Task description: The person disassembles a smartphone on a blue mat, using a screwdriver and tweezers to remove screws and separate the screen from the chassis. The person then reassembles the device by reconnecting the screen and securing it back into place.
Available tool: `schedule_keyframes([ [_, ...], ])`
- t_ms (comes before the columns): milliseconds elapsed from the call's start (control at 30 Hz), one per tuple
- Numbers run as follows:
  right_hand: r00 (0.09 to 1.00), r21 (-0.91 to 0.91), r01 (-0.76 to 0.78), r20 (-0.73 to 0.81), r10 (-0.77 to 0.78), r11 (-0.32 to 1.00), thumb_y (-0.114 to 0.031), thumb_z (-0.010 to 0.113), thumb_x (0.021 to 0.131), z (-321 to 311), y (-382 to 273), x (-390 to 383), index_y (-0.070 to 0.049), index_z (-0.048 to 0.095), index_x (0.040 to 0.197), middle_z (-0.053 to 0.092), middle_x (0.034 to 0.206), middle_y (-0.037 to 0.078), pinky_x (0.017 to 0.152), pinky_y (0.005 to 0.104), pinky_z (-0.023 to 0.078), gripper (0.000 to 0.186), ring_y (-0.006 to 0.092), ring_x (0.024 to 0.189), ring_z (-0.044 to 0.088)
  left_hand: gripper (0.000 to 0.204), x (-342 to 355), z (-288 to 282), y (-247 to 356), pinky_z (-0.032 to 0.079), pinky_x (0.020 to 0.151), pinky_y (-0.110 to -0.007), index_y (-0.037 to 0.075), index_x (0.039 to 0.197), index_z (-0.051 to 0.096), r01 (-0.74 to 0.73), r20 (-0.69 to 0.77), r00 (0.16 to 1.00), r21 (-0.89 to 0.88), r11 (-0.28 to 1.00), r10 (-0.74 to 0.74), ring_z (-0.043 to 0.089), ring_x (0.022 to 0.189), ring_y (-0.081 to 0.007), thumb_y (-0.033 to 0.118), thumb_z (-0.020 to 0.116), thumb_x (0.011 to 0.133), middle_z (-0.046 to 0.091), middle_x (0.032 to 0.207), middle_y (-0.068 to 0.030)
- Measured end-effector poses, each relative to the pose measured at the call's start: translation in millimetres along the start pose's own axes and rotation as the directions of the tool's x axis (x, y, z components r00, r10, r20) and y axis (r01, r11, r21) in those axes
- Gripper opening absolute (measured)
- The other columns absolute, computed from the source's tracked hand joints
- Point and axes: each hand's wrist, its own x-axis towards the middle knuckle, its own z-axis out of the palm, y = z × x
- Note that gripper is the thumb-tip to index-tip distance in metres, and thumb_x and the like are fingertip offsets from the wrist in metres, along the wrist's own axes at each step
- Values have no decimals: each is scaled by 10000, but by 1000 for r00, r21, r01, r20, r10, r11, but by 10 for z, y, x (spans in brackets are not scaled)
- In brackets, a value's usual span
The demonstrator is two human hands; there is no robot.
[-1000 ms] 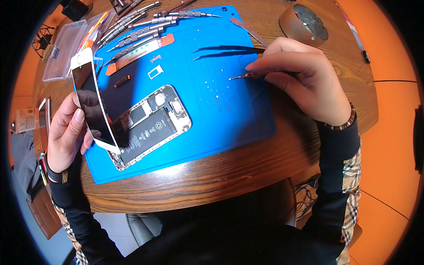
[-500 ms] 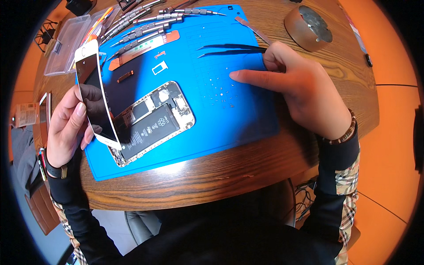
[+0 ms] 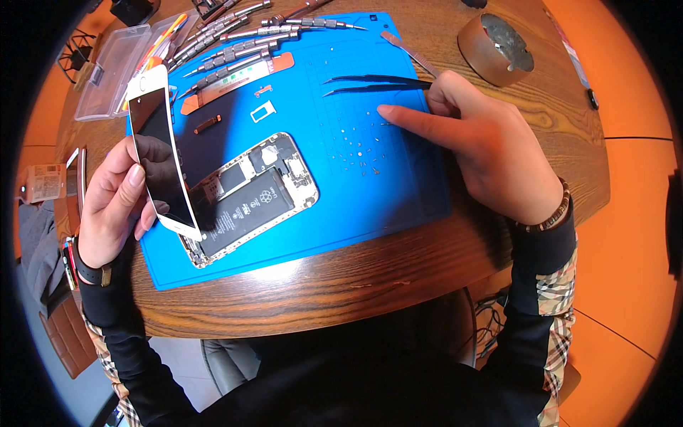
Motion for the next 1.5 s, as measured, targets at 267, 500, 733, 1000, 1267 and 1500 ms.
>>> schedule_keyframes([
  [267,930,112,12,-365,30,994,56,589,1051,-125,247,-36,-23,730,1365,642,1058,98,826,338,533,353,207,959,651,246,44,178,157,362,505,-185,26,1323,577,-11,39,999,52,999,9,477,531,-29,204,455,1206,588,805,39],
  [500,890,78,-79,-444,105,994,-91,605,1131,-157,552,-243,16,699,1397,714,1313,133,1048,318,527,301,197,1199,680,254,234,194,108,399,529,-185,50,1288,586,-107,188,979,147,983,79,493,549,-29,246,444,1210,603,800,22],
  [733,800,104,-65,-590,114,992,-95,659,1113,-153,660,-195,42,715,1372,751,1322,165,1047,325,568,298,212,1186,730,289,299,189,161,365,516,-170,91,1400,596,-166,189,972,133,977,140,475,528,-10,248,438,1216,553,700,64],
  [1000,587,403,36,-749,307,914,-55,714,1073,-153,482,-10,74,738,1315,779,1263,211,979,327,612,275,225,1082,764,428,401,103,131,425,523,-162,66,1596,489,-117,242,966,80,990,95,526,563,-15,249,419,1216,718,1005,-17],
  [1267,752,252,276,-658,-45,928,-40,597,1119,-126,-214,481,61,730,1191,699,1210,170,931,309,553,182,210,1066,677,269,477,194,257,469,597,-201,77,1337,553,-193,329,926,-12,981,186,571,652,-56,281,430,1211,704,1091,-120],
  [1500,887,186,433,-263,-380,882,20,667,956,-70,-603,875,-20,683,1065,639,994,129,875,403,500,117,332,939,621,295,448,233,269,492,699,-219,38,1328,576,-232,401,878,-117,966,260,552,693,-74,273,442,1211,677,932,-88],
])
